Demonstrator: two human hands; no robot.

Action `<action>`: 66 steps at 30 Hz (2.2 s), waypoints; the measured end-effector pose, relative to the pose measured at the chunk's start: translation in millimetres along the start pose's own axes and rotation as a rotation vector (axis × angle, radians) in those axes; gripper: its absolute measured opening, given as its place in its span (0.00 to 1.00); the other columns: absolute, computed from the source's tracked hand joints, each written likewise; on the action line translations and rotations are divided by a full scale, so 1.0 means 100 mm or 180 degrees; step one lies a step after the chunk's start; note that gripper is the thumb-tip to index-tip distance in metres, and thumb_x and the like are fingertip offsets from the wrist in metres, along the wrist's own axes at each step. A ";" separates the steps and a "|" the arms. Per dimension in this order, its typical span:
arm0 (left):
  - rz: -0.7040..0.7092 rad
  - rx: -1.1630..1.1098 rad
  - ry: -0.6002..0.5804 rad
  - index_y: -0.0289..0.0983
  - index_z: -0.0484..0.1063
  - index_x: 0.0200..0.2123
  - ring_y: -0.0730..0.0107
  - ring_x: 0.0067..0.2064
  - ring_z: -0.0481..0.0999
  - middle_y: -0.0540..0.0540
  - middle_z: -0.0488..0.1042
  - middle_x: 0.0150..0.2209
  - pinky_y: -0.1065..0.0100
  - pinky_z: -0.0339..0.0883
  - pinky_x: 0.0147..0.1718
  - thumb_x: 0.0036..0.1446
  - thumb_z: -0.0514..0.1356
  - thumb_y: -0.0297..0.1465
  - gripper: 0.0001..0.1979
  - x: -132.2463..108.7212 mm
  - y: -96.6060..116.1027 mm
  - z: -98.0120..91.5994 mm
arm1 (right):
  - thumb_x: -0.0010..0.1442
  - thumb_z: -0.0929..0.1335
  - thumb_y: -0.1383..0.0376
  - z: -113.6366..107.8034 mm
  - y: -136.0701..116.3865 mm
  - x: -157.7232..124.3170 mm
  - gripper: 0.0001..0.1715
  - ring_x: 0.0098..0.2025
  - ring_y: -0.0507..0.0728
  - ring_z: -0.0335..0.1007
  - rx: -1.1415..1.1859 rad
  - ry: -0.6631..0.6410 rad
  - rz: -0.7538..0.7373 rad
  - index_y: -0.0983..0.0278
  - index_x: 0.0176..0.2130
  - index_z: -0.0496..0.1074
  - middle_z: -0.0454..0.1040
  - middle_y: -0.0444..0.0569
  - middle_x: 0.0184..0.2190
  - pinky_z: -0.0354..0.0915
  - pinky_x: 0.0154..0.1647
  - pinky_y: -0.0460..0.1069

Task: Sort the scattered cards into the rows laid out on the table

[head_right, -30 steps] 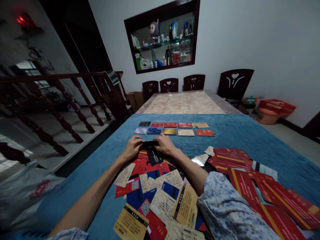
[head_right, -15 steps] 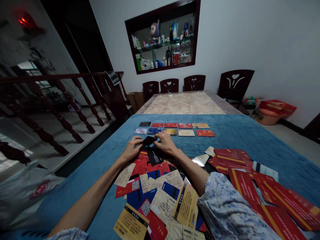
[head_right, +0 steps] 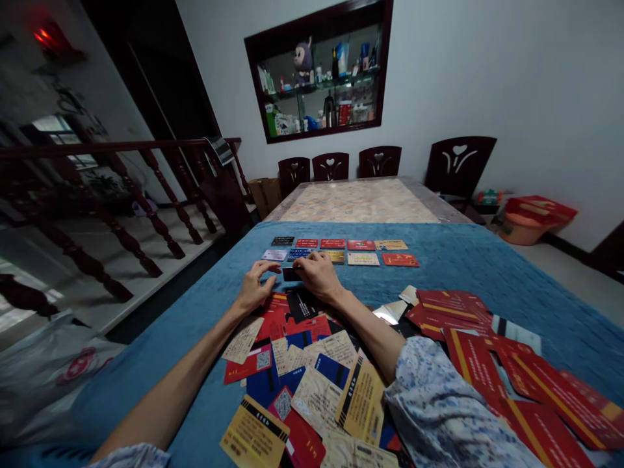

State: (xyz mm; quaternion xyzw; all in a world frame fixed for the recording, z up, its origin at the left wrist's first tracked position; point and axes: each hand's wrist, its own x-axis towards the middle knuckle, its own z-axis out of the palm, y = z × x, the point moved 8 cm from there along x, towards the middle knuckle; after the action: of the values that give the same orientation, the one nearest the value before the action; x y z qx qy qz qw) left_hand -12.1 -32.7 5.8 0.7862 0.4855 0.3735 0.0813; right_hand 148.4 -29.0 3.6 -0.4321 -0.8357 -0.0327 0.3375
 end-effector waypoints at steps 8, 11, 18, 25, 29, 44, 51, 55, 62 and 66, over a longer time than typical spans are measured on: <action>0.0087 -0.0012 -0.0201 0.39 0.72 0.45 0.60 0.50 0.72 0.46 0.77 0.42 0.58 0.63 0.53 0.56 0.58 0.23 0.14 -0.01 0.08 0.14 | 0.67 0.64 0.64 0.17 -0.07 0.01 0.11 0.46 0.60 0.65 -0.0103 -0.0284 -0.0149 0.62 0.47 0.74 0.79 0.54 0.42 0.53 0.50 0.55; 0.0080 0.0120 -0.0228 0.39 0.72 0.43 0.61 0.47 0.73 0.47 0.76 0.41 0.59 0.63 0.51 0.56 0.57 0.22 0.12 -0.01 0.07 0.16 | 0.67 0.65 0.65 0.18 -0.07 0.00 0.12 0.47 0.61 0.66 -0.0134 -0.0445 -0.0086 0.62 0.48 0.73 0.79 0.54 0.43 0.53 0.50 0.55; 0.0166 0.0364 -0.0243 0.39 0.73 0.44 0.60 0.47 0.71 0.46 0.75 0.41 0.59 0.59 0.51 0.55 0.56 0.20 0.15 -0.01 -0.04 0.06 | 0.63 0.67 0.68 0.14 -0.04 -0.04 0.18 0.49 0.62 0.67 -0.0332 -0.0530 0.0014 0.61 0.53 0.70 0.79 0.53 0.47 0.54 0.48 0.55; 0.0184 0.0591 -0.0343 0.39 0.70 0.47 0.59 0.49 0.70 0.45 0.74 0.42 0.58 0.60 0.50 0.52 0.57 0.18 0.19 -0.04 -0.08 0.11 | 0.62 0.67 0.68 0.14 -0.06 -0.07 0.24 0.53 0.63 0.68 -0.0513 -0.0837 0.0154 0.60 0.58 0.66 0.77 0.53 0.51 0.56 0.49 0.55; 0.0058 0.0723 -0.0529 0.40 0.67 0.52 0.58 0.48 0.70 0.45 0.73 0.42 0.57 0.60 0.51 0.53 0.58 0.20 0.22 -0.06 -0.12 0.17 | 0.62 0.66 0.67 0.17 -0.05 -0.08 0.30 0.53 0.64 0.69 -0.0541 -0.1061 0.0249 0.59 0.62 0.62 0.76 0.54 0.53 0.56 0.51 0.56; -0.0172 0.0800 -0.0757 0.39 0.64 0.58 0.55 0.51 0.70 0.43 0.74 0.47 0.53 0.59 0.54 0.55 0.61 0.25 0.27 -0.02 -0.12 0.18 | 0.62 0.68 0.61 0.18 -0.04 -0.06 0.35 0.55 0.66 0.61 -0.0674 -0.1059 0.0118 0.66 0.65 0.61 0.69 0.61 0.55 0.56 0.50 0.57; -0.0106 0.0811 -0.0932 0.37 0.63 0.61 0.51 0.54 0.68 0.40 0.73 0.52 0.51 0.60 0.54 0.54 0.62 0.27 0.30 0.00 -0.14 0.22 | 0.62 0.67 0.55 0.23 0.03 -0.07 0.34 0.54 0.66 0.60 -0.0627 -0.1067 -0.0027 0.64 0.63 0.62 0.69 0.61 0.53 0.56 0.49 0.56; -0.0030 0.0807 -0.0984 0.37 0.64 0.61 0.51 0.55 0.68 0.39 0.73 0.54 0.52 0.61 0.54 0.54 0.61 0.26 0.30 0.02 -0.14 0.24 | 0.63 0.66 0.52 0.21 0.03 -0.07 0.32 0.53 0.66 0.61 -0.0670 -0.1086 -0.0074 0.64 0.61 0.65 0.71 0.60 0.52 0.57 0.49 0.57; -0.0110 0.0731 -0.1131 0.36 0.67 0.61 0.50 0.56 0.68 0.38 0.73 0.52 0.52 0.62 0.57 0.51 0.65 0.28 0.32 0.10 -0.19 0.21 | 0.64 0.65 0.48 0.16 0.01 -0.06 0.30 0.52 0.66 0.62 -0.0773 -0.1198 -0.0086 0.63 0.57 0.68 0.73 0.59 0.50 0.57 0.48 0.57; -0.0143 0.0663 -0.1344 0.35 0.69 0.59 0.50 0.56 0.69 0.38 0.73 0.51 0.53 0.62 0.57 0.50 0.65 0.29 0.31 0.17 -0.19 0.21 | 0.62 0.66 0.47 0.14 0.03 -0.05 0.31 0.54 0.66 0.60 -0.0808 -0.1198 -0.0075 0.62 0.58 0.69 0.71 0.58 0.50 0.58 0.48 0.56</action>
State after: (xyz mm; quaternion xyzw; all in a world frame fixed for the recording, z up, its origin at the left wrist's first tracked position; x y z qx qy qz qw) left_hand -7.4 -4.1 -9.6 0.8400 0.5111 0.1468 0.1077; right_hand 145.2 -26.1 -10.7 -0.4598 -0.8781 -0.0603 0.1181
